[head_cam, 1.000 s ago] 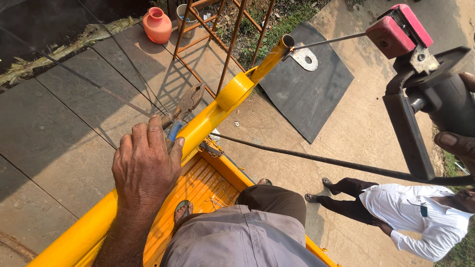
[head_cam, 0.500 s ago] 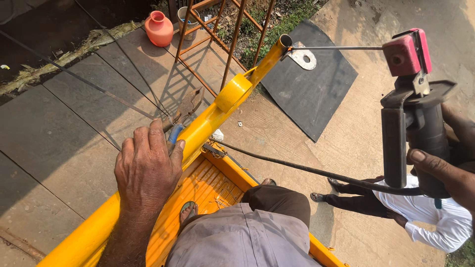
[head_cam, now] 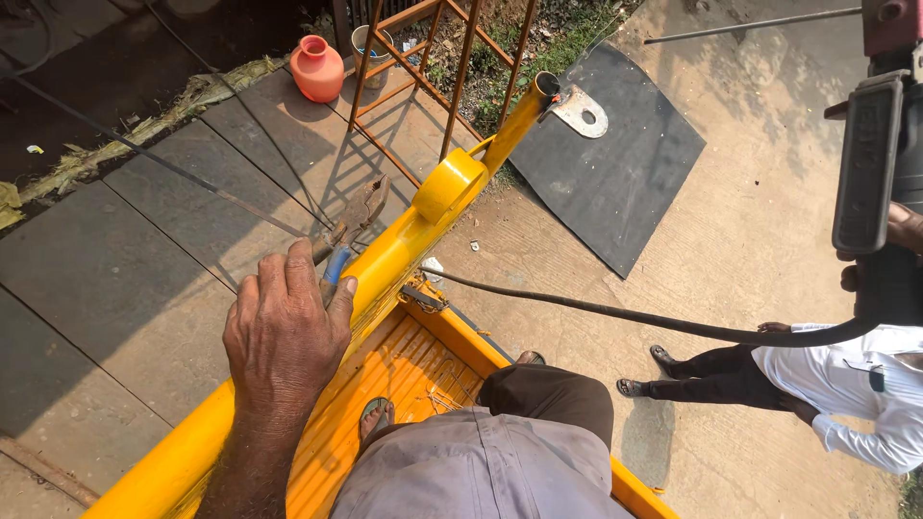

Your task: The person stands in a yellow metal cart and welds a metal bracket onto the cart's yellow tubular frame using an arc welding electrode holder, striking an arc that produces sparks and smoke. They then hold up the welded bracket assembly and point at the weld while a coworker stands nearby.

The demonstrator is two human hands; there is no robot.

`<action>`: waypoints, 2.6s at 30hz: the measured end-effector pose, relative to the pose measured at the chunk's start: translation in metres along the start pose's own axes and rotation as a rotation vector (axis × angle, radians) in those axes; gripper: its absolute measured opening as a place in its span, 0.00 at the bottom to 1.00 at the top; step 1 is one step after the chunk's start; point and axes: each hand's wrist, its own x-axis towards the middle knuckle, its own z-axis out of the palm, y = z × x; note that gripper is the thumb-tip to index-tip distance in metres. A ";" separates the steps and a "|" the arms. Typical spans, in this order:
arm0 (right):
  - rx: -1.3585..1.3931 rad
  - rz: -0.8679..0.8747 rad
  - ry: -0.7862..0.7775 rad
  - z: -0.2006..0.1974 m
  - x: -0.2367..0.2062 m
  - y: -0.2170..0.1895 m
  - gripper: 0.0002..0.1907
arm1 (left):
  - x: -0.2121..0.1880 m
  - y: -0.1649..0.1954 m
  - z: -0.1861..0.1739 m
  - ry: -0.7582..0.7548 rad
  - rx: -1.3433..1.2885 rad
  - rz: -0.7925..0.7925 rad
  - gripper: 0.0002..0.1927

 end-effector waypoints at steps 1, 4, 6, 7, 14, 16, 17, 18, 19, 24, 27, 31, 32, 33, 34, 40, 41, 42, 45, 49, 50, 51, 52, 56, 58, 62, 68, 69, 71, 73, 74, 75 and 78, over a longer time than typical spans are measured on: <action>0.024 0.022 0.005 -0.003 0.004 0.013 0.27 | -0.001 -0.001 0.001 -0.004 0.000 0.002 0.33; 0.105 0.068 0.025 0.001 0.000 0.043 0.24 | -0.001 0.000 0.004 -0.014 -0.015 -0.014 0.33; 0.163 0.082 0.046 0.011 -0.009 0.056 0.23 | -0.001 0.002 0.004 0.006 -0.022 -0.010 0.33; 0.207 0.070 0.059 0.018 -0.017 0.062 0.22 | 0.000 0.003 0.003 0.029 -0.026 -0.005 0.33; 0.744 -0.209 0.114 0.091 -0.089 0.130 0.17 | 0.001 0.014 -0.002 0.052 -0.086 -0.001 0.33; 1.000 -0.207 0.199 0.123 -0.110 0.154 0.17 | -0.004 0.016 0.003 0.078 -0.092 0.032 0.33; 1.104 -0.177 0.264 0.137 -0.123 0.164 0.17 | -0.006 0.017 0.006 0.092 -0.098 0.053 0.33; 1.207 -0.153 0.335 0.151 -0.135 0.171 0.17 | -0.007 0.018 0.009 0.101 -0.099 0.086 0.33; 1.286 -0.094 0.402 0.164 -0.151 0.175 0.17 | -0.008 0.018 0.012 0.118 -0.108 0.119 0.32; 1.208 0.061 0.587 0.215 -0.181 0.167 0.15 | -0.008 0.022 0.024 0.180 -0.186 0.214 0.29; 1.236 0.226 0.653 0.236 -0.189 0.154 0.17 | -0.025 0.041 0.040 0.207 -0.360 0.340 0.26; 1.332 0.306 0.646 0.259 -0.197 0.152 0.20 | -0.045 0.076 0.091 -0.037 -0.606 0.562 0.29; 1.348 0.313 0.644 0.263 -0.199 0.153 0.19 | -0.050 0.085 0.107 -0.159 -0.648 0.589 0.29; 1.366 0.320 0.635 0.265 -0.201 0.154 0.18 | -0.055 0.094 0.123 -0.372 -0.667 0.537 0.28; 1.366 0.314 0.631 0.266 -0.201 0.155 0.19 | -0.059 0.103 0.138 -0.579 -0.677 0.476 0.26; 1.410 0.327 0.589 0.253 -0.189 0.137 0.25 | -0.099 0.114 0.197 -1.020 -0.866 0.260 0.21; 1.411 0.323 0.583 0.249 -0.185 0.134 0.26 | -0.106 0.112 0.207 -1.089 -0.840 0.214 0.20; 1.407 0.331 0.574 0.246 -0.183 0.132 0.26 | -0.115 0.112 0.219 -1.166 -0.814 0.160 0.19; 1.424 0.306 0.508 0.243 -0.182 0.135 0.28 | -0.143 0.109 0.262 -1.095 -0.800 0.220 0.18; 1.449 0.293 0.398 0.251 -0.179 0.154 0.30 | -0.171 0.119 0.319 -1.085 -1.026 -0.027 0.17; 1.428 0.298 0.400 0.250 -0.178 0.160 0.29 | -0.174 0.125 0.329 -1.122 -1.038 -0.065 0.17; 1.404 0.303 0.394 0.248 -0.180 0.164 0.29 | -0.174 0.131 0.338 -1.154 -1.051 -0.109 0.17; 1.433 0.293 0.400 0.244 -0.177 0.169 0.30 | -0.167 0.142 0.348 -1.158 -1.069 -0.154 0.17; 1.442 0.257 0.367 0.216 -0.168 0.188 0.30 | -0.156 0.195 0.378 -1.304 -1.248 -0.627 0.14; 1.446 0.255 0.366 0.208 -0.158 0.200 0.30 | -0.149 0.221 0.391 -1.254 -1.365 -0.733 0.13; 1.437 0.321 0.320 0.194 -0.147 0.224 0.30 | -0.149 0.262 0.401 -1.075 -1.607 -0.873 0.12; 1.443 0.319 0.300 0.188 -0.120 0.263 0.30 | -0.109 0.276 0.399 -0.630 -1.728 -0.749 0.12; 1.462 0.333 0.268 0.190 -0.115 0.268 0.30 | -0.106 0.269 0.396 -0.597 -1.678 -0.762 0.13; 1.478 0.436 0.193 0.200 -0.100 0.277 0.29 | -0.102 0.247 0.389 -0.560 -1.577 -0.771 0.13; 1.519 0.516 0.129 0.211 -0.086 0.284 0.28 | -0.106 0.230 0.385 -0.575 -1.483 -0.781 0.13; 1.559 0.538 0.097 0.219 -0.077 0.285 0.28 | -0.107 0.225 0.385 -0.591 -1.461 -0.784 0.13; 1.601 0.558 0.064 0.225 -0.069 0.286 0.27 | -0.108 0.222 0.385 -0.607 -1.438 -0.785 0.12; 1.612 0.598 0.086 0.239 -0.051 0.280 0.28 | -0.103 0.219 0.388 -0.768 -1.237 -0.855 0.12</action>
